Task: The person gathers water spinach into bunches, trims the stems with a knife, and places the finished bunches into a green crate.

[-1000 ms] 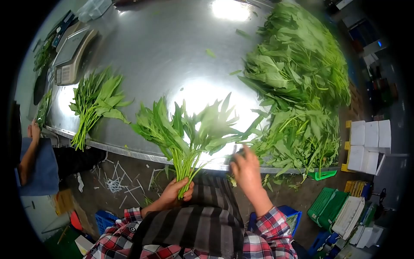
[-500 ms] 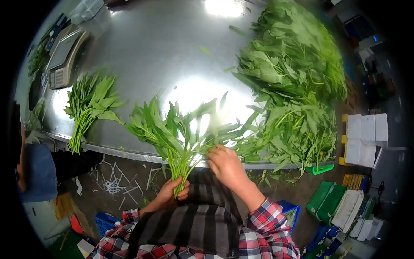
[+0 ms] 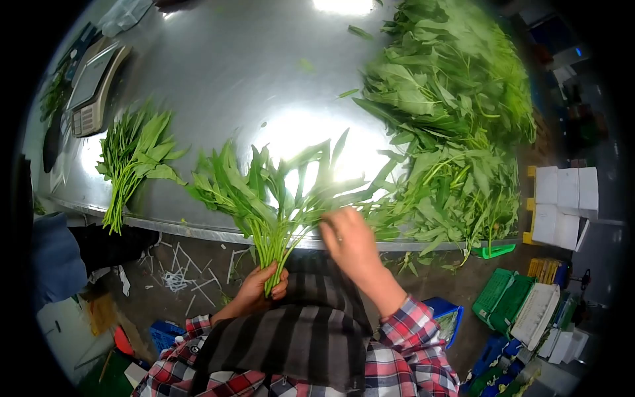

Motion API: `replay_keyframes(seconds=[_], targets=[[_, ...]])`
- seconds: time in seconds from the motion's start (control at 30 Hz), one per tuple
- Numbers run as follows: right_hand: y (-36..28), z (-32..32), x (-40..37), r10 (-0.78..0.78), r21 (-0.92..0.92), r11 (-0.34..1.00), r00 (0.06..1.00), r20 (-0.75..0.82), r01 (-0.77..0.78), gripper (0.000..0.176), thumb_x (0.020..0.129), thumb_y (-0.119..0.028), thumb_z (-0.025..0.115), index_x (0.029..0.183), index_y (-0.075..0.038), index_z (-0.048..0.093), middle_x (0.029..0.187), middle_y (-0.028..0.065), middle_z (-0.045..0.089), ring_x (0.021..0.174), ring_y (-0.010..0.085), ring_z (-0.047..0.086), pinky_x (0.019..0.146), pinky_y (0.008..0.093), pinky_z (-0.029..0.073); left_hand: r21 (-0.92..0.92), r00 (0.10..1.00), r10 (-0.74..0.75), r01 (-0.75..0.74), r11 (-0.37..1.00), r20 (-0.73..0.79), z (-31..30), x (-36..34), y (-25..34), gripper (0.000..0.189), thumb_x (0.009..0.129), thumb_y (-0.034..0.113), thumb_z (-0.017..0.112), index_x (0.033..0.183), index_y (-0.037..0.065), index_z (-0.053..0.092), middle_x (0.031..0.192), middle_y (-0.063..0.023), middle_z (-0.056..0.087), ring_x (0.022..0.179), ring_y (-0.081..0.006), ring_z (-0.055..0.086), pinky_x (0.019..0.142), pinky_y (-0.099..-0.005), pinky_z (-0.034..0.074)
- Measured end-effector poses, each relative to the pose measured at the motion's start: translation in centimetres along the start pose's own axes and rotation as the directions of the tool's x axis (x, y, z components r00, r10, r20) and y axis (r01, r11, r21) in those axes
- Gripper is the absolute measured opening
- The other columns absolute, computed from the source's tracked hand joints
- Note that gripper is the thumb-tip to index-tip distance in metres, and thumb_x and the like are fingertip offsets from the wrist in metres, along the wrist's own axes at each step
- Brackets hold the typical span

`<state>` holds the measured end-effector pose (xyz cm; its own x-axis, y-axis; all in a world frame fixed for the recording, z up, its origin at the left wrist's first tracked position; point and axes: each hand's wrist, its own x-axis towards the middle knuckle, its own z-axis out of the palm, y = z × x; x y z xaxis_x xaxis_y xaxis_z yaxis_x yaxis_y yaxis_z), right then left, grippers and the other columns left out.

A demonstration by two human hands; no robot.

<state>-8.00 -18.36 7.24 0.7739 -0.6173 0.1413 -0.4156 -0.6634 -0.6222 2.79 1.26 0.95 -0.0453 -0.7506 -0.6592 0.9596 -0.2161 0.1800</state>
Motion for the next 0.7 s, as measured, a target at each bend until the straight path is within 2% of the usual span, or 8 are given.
replay_keyframes(seconds=[0.13, 0.27, 0.37, 0.4, 0.53, 0.57, 0.63, 0.7], targets=[[0.8, 3.8, 0.9, -0.041, -0.250, 0.964, 0.975, 0.219, 0.096, 0.012, 0.076, -0.010, 0.065, 0.086, -0.005, 0.060, 0.085, 0.0094, 0.056, 0.073, 0.0273, 0.059, 0.062, 0.0359, 0.049, 0.020, 1.000, -0.012, 0.012, 1.000, 0.012, -0.3, -0.1, -0.2, 0.026, 0.096, 0.027, 0.040, 0.089, 0.003, 0.046, 0.068, -0.0052, 0.045, 0.050, -0.0118, 0.037, 0.047, -0.0256, 0.032], [1.3, 1.3, 1.9, -0.090, -0.203, 0.972, 0.987, 0.133, 0.116, 0.011, 0.076, -0.012, 0.065, 0.084, -0.006, 0.059, 0.075, 0.0073, 0.057, 0.067, 0.0268, 0.060, 0.057, 0.0352, 0.049, 0.060, 0.999, -0.005, 0.002, 0.998, 0.054, -0.1, -0.1, 0.1, 0.027, 0.096, 0.028, 0.042, 0.085, 0.003, 0.046, 0.065, -0.0040, 0.043, 0.050, -0.0107, 0.036, 0.046, -0.0244, 0.031], [1.8, 0.8, 1.8, -0.075, -0.090, 0.991, 0.969, 0.234, 0.098, 0.013, 0.077, -0.012, 0.065, 0.086, -0.005, 0.058, 0.077, 0.0083, 0.058, 0.068, 0.0280, 0.060, 0.058, 0.0352, 0.049, 0.029, 0.996, -0.016, 0.014, 0.999, 0.084, -0.1, 0.0, -0.1, 0.027, 0.095, 0.029, 0.042, 0.085, 0.004, 0.045, 0.067, -0.0033, 0.042, 0.050, -0.0100, 0.036, 0.045, -0.0236, 0.030], [1.5, 0.6, 1.9, -0.046, -0.040, 0.998, 0.972, 0.229, 0.057, 0.013, 0.078, -0.010, 0.065, 0.087, -0.005, 0.058, 0.079, 0.0096, 0.058, 0.068, 0.0290, 0.060, 0.058, 0.0348, 0.049, 0.007, 0.996, -0.018, 0.017, 1.000, 0.087, -0.1, 0.1, -0.1, 0.027, 0.095, 0.029, 0.043, 0.085, 0.004, 0.044, 0.068, -0.0031, 0.042, 0.050, -0.0098, 0.036, 0.045, -0.0234, 0.030], [4.2, -0.4, 2.4, 0.092, -0.212, 0.971, 0.990, -0.111, -0.114, 0.011, 0.079, -0.004, 0.062, 0.089, -0.003, 0.058, 0.082, 0.0129, 0.057, 0.066, 0.0282, 0.059, 0.056, 0.0322, 0.047, -0.026, 0.996, -0.026, 0.028, 0.999, 0.091, -0.3, 0.2, -0.3, 0.030, 0.095, 0.034, 0.042, 0.085, 0.005, 0.044, 0.069, -0.0030, 0.043, 0.050, -0.0099, 0.036, 0.044, -0.0231, 0.030], [3.9, -1.4, 2.8, 0.166, -0.233, 0.953, 0.977, -0.137, -0.194, 0.015, 0.077, -0.004, 0.059, 0.092, -0.003, 0.055, 0.086, 0.0159, 0.053, 0.069, 0.0348, 0.055, 0.060, 0.0404, 0.047, -0.023, 0.995, -0.024, 0.026, 0.999, 0.093, -0.3, 0.2, -0.3, 0.031, 0.095, 0.035, 0.042, 0.085, 0.005, 0.043, 0.069, -0.0029, 0.042, 0.049, -0.0099, 0.036, 0.044, -0.0231, 0.030], [3.0, -1.8, 3.1, 0.128, -0.144, 0.978, 0.982, -0.142, -0.149, 0.014, 0.077, -0.004, 0.060, 0.091, -0.004, 0.056, 0.087, 0.0147, 0.054, 0.074, 0.0331, 0.055, 0.063, 0.0392, 0.047, -0.012, 0.998, -0.019, 0.020, 1.000, 0.064, 0.0, 0.2, -0.3, 0.033, 0.095, 0.037, 0.041, 0.084, 0.006, 0.043, 0.068, -0.0030, 0.042, 0.049, -0.0100, 0.036, 0.043, -0.0230, 0.030], [2.2, -0.3, 3.4, -0.112, -0.163, 0.982, 0.990, -0.082, 0.097, 0.016, 0.077, -0.009, 0.067, 0.090, -0.003, 0.059, 0.084, 0.0099, 0.056, 0.071, 0.0224, 0.058, 0.059, 0.0296, 0.047, 0.006, 1.000, -0.010, 0.010, 1.000, 0.000, 0.7, 0.1, -0.3, 0.035, 0.095, 0.039, 0.041, 0.083, 0.006, 0.044, 0.067, -0.0031, 0.042, 0.048, -0.0100, 0.036, 0.043, -0.0229, 0.030]])
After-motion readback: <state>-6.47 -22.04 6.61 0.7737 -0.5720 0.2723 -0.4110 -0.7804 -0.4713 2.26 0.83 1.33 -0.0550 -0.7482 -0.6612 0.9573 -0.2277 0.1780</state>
